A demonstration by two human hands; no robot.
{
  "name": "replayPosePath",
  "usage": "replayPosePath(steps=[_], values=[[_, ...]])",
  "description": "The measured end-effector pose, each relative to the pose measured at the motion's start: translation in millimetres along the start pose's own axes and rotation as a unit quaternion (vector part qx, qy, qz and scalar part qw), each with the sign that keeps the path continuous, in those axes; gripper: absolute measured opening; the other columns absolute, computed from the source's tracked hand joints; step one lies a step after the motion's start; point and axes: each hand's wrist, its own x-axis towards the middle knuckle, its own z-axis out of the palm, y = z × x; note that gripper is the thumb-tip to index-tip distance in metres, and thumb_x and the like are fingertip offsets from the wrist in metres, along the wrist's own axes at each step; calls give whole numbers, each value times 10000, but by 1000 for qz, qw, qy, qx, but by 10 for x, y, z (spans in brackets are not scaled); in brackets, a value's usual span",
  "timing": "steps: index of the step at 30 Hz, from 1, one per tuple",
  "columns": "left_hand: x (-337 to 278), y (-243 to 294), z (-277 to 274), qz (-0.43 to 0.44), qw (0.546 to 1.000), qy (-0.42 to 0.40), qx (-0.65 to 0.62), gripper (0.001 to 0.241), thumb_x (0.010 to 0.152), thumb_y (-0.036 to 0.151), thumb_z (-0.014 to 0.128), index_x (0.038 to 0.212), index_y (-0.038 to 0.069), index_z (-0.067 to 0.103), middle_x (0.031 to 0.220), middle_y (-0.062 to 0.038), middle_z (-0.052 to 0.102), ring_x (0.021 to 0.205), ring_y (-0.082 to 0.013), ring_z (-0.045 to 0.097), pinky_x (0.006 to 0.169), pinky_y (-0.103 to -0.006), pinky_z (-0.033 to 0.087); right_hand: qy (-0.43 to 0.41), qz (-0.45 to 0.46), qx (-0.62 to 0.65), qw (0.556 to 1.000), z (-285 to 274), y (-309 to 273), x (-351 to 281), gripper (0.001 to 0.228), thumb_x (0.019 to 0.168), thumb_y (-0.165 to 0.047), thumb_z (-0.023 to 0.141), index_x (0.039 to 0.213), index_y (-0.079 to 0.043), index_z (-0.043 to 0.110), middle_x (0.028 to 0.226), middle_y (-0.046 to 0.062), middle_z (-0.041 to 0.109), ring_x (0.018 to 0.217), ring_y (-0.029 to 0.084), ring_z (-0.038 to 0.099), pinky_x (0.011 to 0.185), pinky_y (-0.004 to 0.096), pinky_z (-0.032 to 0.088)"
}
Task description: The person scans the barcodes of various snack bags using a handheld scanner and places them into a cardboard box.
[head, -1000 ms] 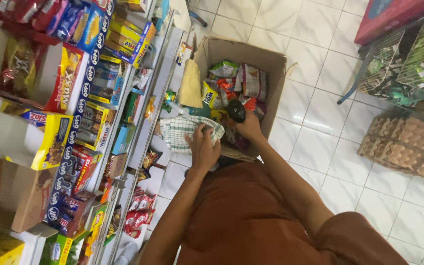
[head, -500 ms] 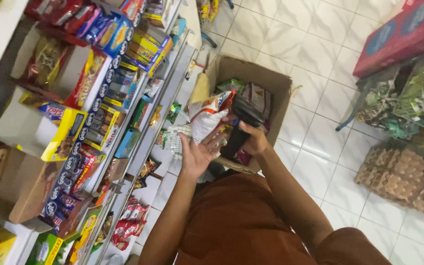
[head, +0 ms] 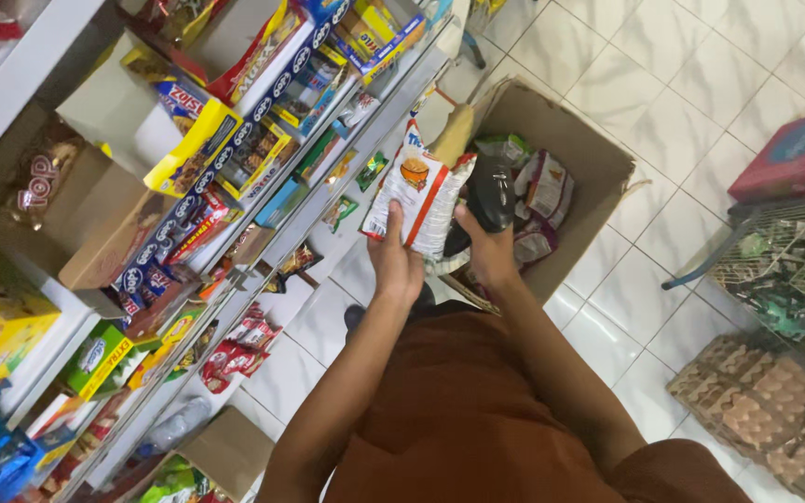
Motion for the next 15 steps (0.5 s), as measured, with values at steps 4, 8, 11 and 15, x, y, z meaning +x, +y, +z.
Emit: replayPosePath(steps=[4, 8, 11, 15], values=[[-37, -11, -46, 21, 1000, -15, 15, 491, 947, 138, 710, 1398, 61, 532, 1347, -59, 634, 1235, -192, 609, 1056, -391, 518, 16, -34, -52, 998, 213, 43, 9, 482, 946, 4, 712, 1403, -16, 562, 1373, 92, 644, 1256, 217, 612, 1095, 371, 484], [-85, 251, -283, 20, 991, -74, 111, 419, 1028, 54, 726, 1410, -4, 564, 1230, -109, 669, 1064, -177, 595, 888, -347, 466, -1, -57, -52, 997, 276, -23, 66, 444, 948, 17, 688, 1377, -31, 582, 1340, 76, 668, 1227, 201, 633, 1079, 345, 495], [-72, 580, -357, -16, 973, -117, 196, 326, 1002, 91, 705, 1283, -25, 586, 1202, -121, 721, 1100, -172, 680, 985, -341, 572, -7, 10, 5, 1000, 338, -25, 196, 355, 930, 65, 750, 1250, -4, 613, 1163, 76, 650, 1090, 207, 637, 952, 367, 537], [-79, 837, -269, -8, 951, -112, 289, 507, 896, 104, 719, 1329, 113, 455, 1180, -98, 710, 1044, -152, 694, 863, -328, 595, -58, 75, -33, 995, 412, 14, 222, 333, 896, 55, 760, 1193, -22, 631, 1121, 68, 674, 1034, 185, 654, 905, 339, 557]])
